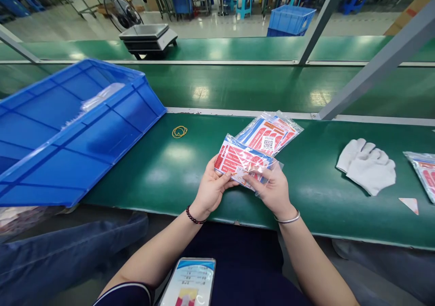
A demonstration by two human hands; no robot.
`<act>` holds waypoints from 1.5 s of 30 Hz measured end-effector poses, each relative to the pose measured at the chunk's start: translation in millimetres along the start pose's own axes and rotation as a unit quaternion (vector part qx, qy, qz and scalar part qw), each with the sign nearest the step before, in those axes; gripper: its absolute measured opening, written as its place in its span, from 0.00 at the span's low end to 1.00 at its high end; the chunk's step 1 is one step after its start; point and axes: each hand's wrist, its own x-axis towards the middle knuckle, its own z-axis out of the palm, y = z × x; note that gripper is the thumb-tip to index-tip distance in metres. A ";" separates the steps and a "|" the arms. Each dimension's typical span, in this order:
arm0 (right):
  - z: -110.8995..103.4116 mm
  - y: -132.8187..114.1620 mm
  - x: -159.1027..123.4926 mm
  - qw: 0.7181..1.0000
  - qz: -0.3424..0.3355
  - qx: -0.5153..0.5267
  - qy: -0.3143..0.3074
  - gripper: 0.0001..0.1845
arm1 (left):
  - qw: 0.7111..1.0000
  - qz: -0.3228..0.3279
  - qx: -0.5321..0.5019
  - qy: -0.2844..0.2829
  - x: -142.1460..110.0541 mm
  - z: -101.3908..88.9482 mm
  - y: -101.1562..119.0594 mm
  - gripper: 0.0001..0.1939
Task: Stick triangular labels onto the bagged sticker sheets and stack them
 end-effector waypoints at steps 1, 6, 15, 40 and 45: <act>2.2 -2.3 1.3 1.000 0.000 0.010 0.005 0.09 | 1.000 -0.006 -0.014 0.007 0.1 -2.1 -2.3 0.36; -0.1 -15.1 8.2 0.974 0.061 0.197 0.093 0.10 | 0.993 -0.027 -0.103 0.060 3.5 -18.3 -0.8 0.29; 14.9 9.3 -4.5 0.990 0.127 0.012 -0.057 0.21 | 0.952 -0.021 -0.274 0.134 7.5 -42.2 28.3 0.15; -23.7 -57.2 -20.9 0.988 -0.048 0.077 0.128 0.07 | 0.829 0.323 0.420 -0.179 -6.7 4.7 45.4 0.03; -22.0 -57.2 6.4 0.977 -0.026 0.124 0.171 0.12 | 0.823 0.330 0.427 -0.174 11.9 25.4 63.6 0.04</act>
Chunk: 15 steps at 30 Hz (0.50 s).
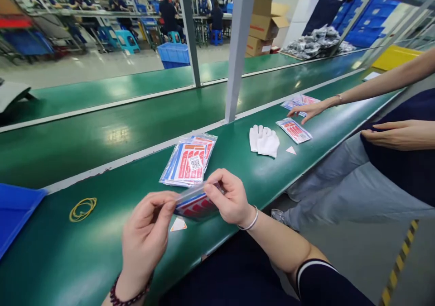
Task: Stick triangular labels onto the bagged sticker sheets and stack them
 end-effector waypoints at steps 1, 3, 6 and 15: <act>1.8 1.0 8.0 1.000 0.013 0.016 0.012 0.13 | 1.000 0.001 0.007 0.004 13.4 -0.3 3.5 0.05; 1.3 4.3 25.5 0.998 0.036 0.052 0.028 0.15 | 1.000 -0.005 0.030 0.000 48.2 0.0 9.8 0.08; -17.8 16.9 49.3 0.995 0.053 0.078 0.039 0.20 | 0.996 -0.050 0.051 -0.049 112.2 7.0 9.0 0.11; -220.6 103.8 33.1 0.878 0.146 -0.397 0.223 0.21 | 0.916 -0.118 0.324 -0.207 200.9 57.8 -77.4 0.10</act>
